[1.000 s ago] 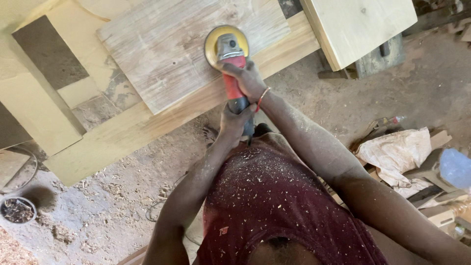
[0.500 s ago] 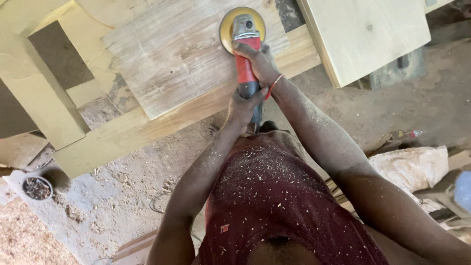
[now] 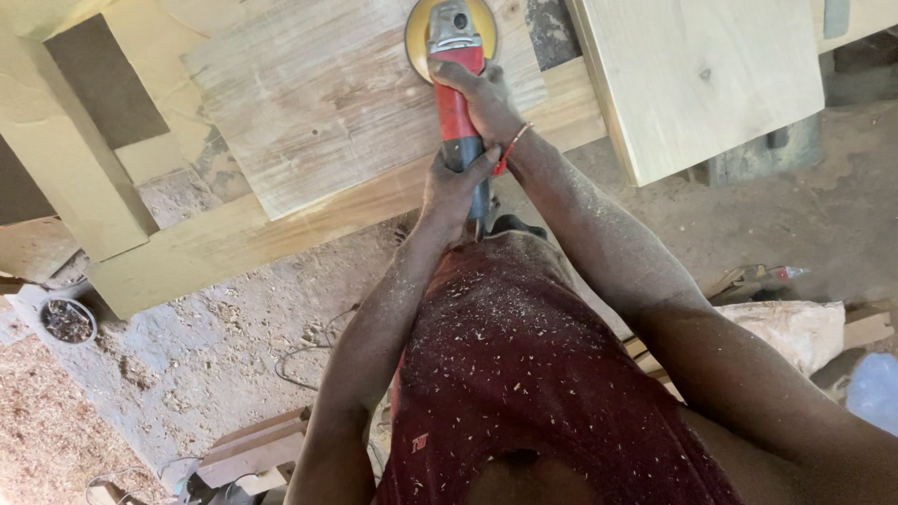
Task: The person uses a power sander to smooth a wooden board, moving the tool across the surface and periodically turning or repositioning the board by hand.
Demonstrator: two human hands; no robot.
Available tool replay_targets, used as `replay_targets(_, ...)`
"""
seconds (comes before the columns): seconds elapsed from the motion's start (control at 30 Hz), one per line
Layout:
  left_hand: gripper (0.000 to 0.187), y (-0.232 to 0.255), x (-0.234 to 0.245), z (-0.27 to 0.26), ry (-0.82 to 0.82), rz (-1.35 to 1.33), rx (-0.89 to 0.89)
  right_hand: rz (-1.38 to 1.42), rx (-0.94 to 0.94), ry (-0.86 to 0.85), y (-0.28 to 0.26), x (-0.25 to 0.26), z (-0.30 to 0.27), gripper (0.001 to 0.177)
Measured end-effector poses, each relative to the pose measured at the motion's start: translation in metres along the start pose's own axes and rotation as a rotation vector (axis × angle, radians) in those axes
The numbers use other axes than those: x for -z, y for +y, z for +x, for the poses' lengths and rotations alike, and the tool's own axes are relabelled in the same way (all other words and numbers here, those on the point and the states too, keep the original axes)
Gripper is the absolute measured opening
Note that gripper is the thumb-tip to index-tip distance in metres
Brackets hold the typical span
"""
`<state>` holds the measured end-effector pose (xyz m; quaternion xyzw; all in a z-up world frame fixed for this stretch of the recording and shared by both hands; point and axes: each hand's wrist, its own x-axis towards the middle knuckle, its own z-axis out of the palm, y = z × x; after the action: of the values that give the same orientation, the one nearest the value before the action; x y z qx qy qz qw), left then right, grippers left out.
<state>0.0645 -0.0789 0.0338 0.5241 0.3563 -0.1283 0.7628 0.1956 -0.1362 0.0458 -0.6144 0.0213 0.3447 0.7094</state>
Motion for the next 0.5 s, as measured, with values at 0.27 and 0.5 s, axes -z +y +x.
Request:
replay_targets(0.27, 0.060, -0.010, 0.016, -0.004, 0.020, -0.047, -0.063, -0.166, -0.044, -0.007, 0.023, -0.015, 0.019, 0.059)
replay_targets(0.5, 0.056, 0.012, -0.027, 0.041, -0.028, -0.002, -0.101, 0.013, 0.018, 0.066, -0.023, 0.027, 0.029, 0.046)
